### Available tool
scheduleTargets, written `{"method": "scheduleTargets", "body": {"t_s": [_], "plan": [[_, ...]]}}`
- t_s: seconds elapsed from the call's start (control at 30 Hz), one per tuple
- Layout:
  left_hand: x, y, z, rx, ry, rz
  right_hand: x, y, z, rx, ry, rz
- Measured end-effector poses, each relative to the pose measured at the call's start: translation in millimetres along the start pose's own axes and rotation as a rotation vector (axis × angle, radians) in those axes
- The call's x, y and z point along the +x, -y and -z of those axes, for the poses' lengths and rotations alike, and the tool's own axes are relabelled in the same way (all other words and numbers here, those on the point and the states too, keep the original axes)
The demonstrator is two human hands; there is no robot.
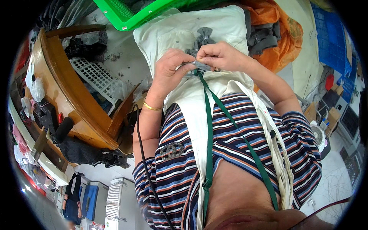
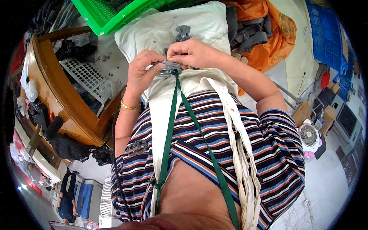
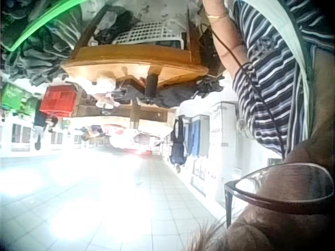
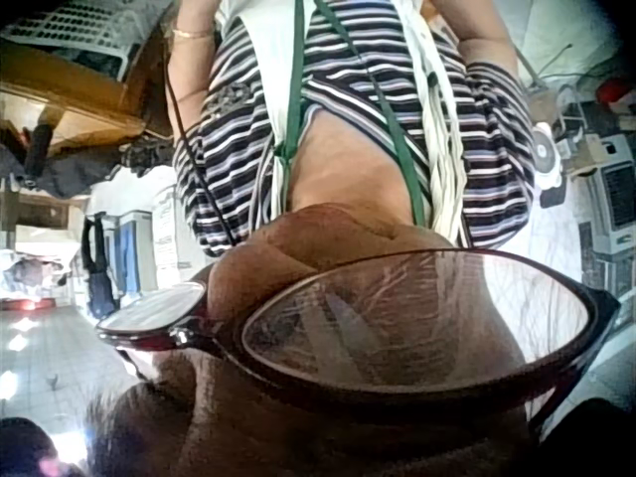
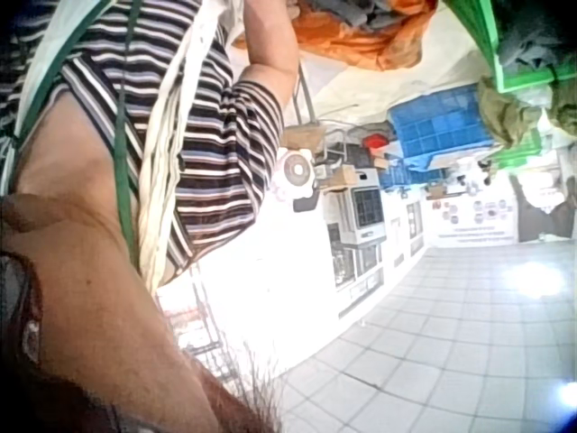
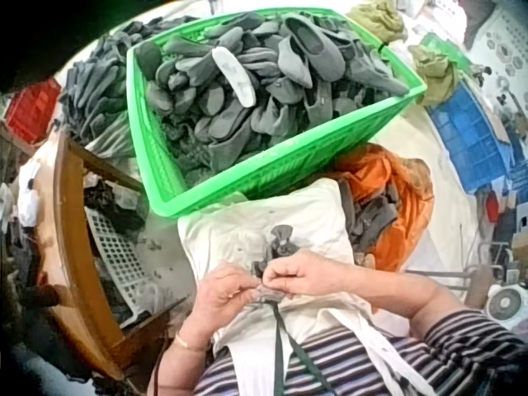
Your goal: The person sits and sews grey slipper uppers using a needle and thread. They repeatedly pick up slipper parts from a green basket, stitch the edges together, and place the finished items into a white sack on their lap.
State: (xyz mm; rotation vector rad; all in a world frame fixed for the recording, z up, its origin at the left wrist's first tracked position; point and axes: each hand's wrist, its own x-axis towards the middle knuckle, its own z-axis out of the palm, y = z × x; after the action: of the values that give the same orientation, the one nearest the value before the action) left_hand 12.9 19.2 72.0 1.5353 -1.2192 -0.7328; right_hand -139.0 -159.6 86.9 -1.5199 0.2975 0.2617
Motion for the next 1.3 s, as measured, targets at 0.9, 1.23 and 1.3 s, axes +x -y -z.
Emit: {"method": "scheduleTargets", "body": {"t_s": [0.9, 1.23, 1.3], "plan": [[-9.7, 1.8, -14.9, -0.11, -0.05, 0.307, 0.6, 19.3, -14.7, -0.683, -0.332, 0.283], [-6.1, -1.0, -13.9, 0.119, -0.124, 0.038, 7.6, 38.2, -25.2, -1.216, -0.365, 0.781], [-3.8, 2.2, -20.4, 0.11, -0.15, 0.041, 2.2, 48.6, -26.6, -1.192, -0.369, 0.897]]}}
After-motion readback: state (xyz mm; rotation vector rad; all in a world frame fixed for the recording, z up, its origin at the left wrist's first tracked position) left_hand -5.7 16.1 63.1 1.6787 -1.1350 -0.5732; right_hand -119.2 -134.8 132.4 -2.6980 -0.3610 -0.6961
